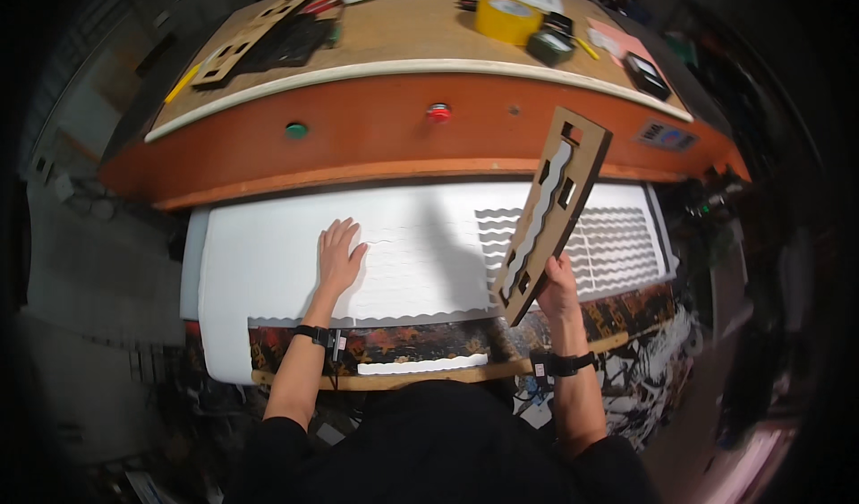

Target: Operating a die-cutting press to cut shaped pieces from leather sheets.

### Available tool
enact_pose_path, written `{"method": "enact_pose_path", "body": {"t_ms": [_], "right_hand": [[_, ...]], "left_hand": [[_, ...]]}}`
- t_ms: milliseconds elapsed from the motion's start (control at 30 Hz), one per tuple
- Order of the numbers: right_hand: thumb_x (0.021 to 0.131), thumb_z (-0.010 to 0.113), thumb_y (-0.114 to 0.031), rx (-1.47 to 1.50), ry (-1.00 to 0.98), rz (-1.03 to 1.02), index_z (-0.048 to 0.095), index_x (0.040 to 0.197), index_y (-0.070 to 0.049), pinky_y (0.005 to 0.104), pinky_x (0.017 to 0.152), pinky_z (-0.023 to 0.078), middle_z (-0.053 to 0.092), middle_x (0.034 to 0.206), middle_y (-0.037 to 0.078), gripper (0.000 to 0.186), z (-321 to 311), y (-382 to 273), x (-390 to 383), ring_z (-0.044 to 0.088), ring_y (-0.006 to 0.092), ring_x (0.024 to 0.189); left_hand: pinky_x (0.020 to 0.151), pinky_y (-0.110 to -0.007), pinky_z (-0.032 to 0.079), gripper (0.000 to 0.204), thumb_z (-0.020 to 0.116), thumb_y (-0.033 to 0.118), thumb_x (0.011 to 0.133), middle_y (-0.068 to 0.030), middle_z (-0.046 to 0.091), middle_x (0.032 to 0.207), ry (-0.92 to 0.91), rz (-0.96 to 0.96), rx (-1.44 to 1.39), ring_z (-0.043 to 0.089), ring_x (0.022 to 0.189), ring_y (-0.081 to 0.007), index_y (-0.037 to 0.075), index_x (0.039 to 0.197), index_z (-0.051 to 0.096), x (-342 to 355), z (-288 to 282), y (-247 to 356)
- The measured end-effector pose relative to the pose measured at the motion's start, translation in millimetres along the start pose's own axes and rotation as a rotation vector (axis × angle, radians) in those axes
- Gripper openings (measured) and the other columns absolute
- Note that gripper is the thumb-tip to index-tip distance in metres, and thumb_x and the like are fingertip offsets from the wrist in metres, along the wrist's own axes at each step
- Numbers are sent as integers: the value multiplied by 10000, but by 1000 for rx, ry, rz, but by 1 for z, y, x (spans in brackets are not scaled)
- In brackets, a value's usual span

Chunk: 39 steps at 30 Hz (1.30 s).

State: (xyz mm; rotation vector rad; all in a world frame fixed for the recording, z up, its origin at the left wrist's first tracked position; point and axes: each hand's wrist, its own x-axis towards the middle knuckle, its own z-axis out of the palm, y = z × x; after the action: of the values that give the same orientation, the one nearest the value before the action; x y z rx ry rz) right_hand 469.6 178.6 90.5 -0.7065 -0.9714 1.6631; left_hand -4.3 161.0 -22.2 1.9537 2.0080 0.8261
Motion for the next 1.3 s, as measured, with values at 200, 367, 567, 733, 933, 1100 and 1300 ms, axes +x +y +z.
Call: {"method": "enact_pose_path", "body": {"t_ms": [200,367,567,733,933,1100,1300], "right_hand": [[1025,701,-672,322,138,211,418,1705,-31,572,1229,499,572,1652,202,976,7,36,-36,576,432,1499],[1086,731,-474,322,114,234,576,1564,-28,458,1114,598,731,1424,150,672,34,48,-51,724,283,1303],[1106,750,-354,206,160,220,635,1468,-21,339,982,631,755,1301,58,505,76,55,-47,750,153,1112],[1120,735,-331,149,130,278,653,1449,-34,309,959,618,753,1217,26,451,80,55,-48,733,111,1085],[1085,764,-214,18,207,178,573,1634,-37,268,920,595,736,1274,-7,607,73,39,-33,712,99,1092],[897,955,-125,-420,499,150,596,1638,-46,293,961,570,727,1332,102,827,31,4,-38,707,147,1142],[797,1027,-212,-1005,633,32,695,1574,-141,371,1038,575,645,1368,113,848,-57,6,-76,695,240,1232]], "left_hand": [[1151,-494,511,415,816,175,990,-220,705,1387,12,62,-258,644,1322,-415,-17,1345,720,-6,5,74],[776,-329,575,401,889,255,977,-106,753,1024,-261,183,-706,715,895,-187,-6,1226,714,-12,-17,211],[729,-277,561,394,869,127,976,-62,695,947,-392,-9,-828,648,819,-108,-27,1263,647,-34,0,234],[756,-295,571,281,783,40,1022,-63,719,946,-291,23,-848,649,831,-107,-58,1262,674,-46,2,227],[770,-269,524,254,693,-9,1068,-37,654,940,-388,-83,-805,618,835,-90,-59,1309,629,-53,-23,179],[710,-301,471,394,684,-9,1054,-14,616,885,-816,-162,-632,538,778,-101,-5,1438,595,-101,-39,119],[839,-468,552,406,648,-12,1020,-185,766,984,-966,-84,-340,731,904,-376,47,1419,686,-126,-52,113]]}}
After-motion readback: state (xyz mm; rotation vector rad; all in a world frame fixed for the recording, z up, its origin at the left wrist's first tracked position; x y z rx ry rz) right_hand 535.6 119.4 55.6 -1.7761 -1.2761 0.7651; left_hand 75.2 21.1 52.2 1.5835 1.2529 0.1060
